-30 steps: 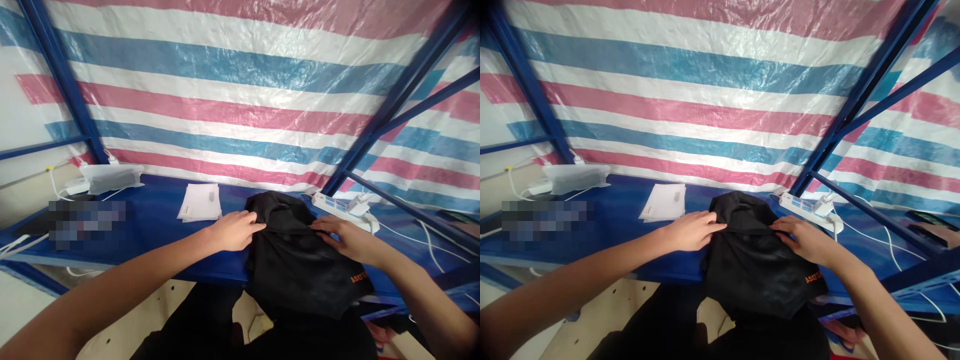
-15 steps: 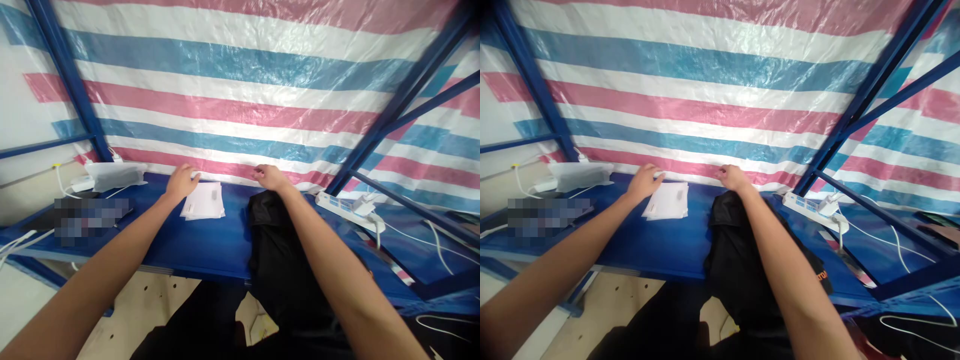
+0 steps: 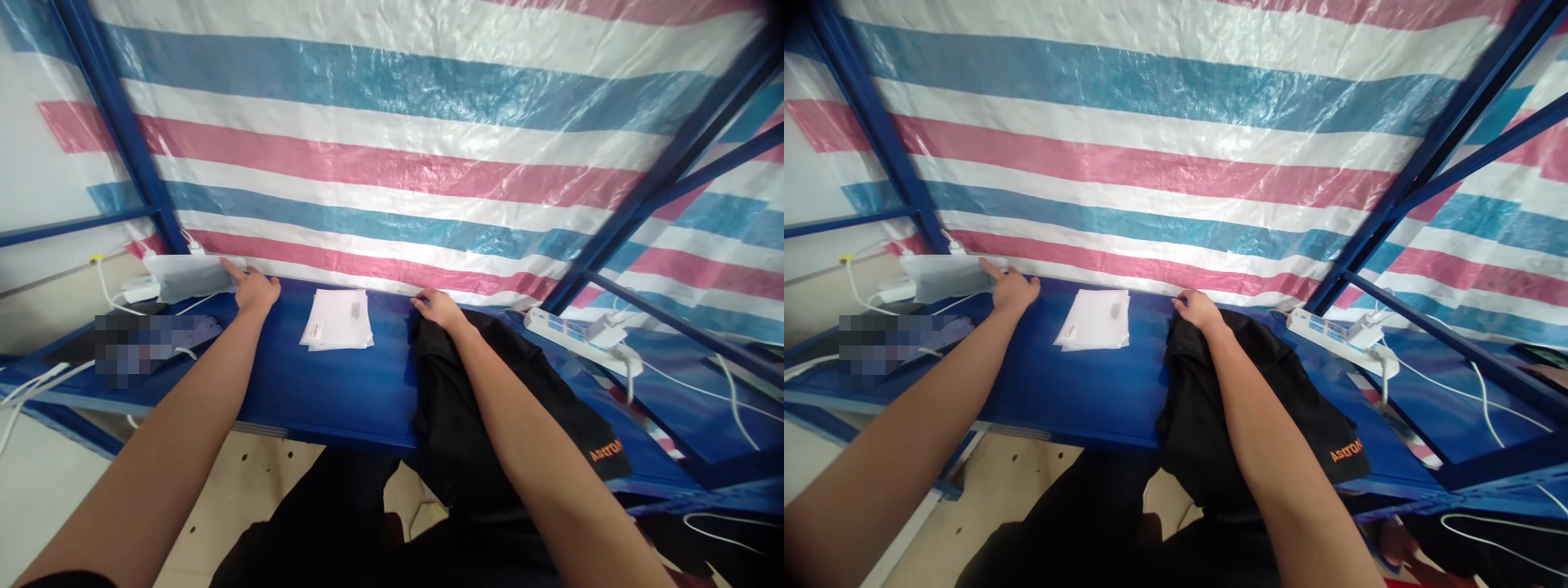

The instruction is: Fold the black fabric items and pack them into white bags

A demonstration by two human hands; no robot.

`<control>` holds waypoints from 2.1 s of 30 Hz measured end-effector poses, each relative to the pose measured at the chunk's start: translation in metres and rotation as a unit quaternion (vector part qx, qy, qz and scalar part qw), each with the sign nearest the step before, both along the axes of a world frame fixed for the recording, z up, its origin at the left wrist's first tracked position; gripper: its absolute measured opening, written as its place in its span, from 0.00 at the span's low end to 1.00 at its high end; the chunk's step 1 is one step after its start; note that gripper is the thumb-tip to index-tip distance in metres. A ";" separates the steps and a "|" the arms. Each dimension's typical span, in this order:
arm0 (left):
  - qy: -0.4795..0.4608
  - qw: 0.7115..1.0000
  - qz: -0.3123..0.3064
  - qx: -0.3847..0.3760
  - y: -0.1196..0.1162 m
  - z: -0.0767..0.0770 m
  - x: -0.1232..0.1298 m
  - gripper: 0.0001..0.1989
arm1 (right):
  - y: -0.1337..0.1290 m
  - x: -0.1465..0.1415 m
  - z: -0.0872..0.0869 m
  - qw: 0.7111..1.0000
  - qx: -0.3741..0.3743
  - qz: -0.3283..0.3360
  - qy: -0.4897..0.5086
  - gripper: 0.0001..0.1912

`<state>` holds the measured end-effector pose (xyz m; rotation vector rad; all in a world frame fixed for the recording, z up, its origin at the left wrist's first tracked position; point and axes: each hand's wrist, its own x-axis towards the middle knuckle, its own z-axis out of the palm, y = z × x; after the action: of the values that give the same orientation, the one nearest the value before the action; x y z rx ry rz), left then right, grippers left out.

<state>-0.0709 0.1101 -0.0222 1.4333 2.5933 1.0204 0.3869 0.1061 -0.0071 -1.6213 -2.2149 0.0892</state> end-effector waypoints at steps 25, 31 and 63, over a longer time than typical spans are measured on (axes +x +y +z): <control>-0.025 0.800 -0.407 0.441 -0.102 0.057 0.135 0.13 | -0.028 -0.027 0.016 0.939 0.094 0.183 0.276 0.75; -0.042 0.768 -0.507 0.388 -0.105 0.047 0.146 0.08 | -0.035 -0.042 0.019 0.917 -0.073 0.224 0.320 0.38; -0.021 0.815 -0.509 0.276 -0.081 0.024 0.137 0.12 | -0.048 -0.042 0.040 0.948 0.222 0.227 0.002 0.14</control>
<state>0.0666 0.0287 0.0014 2.3862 1.0648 1.5185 0.3448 0.0580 0.0331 -0.8598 -2.3473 -0.2635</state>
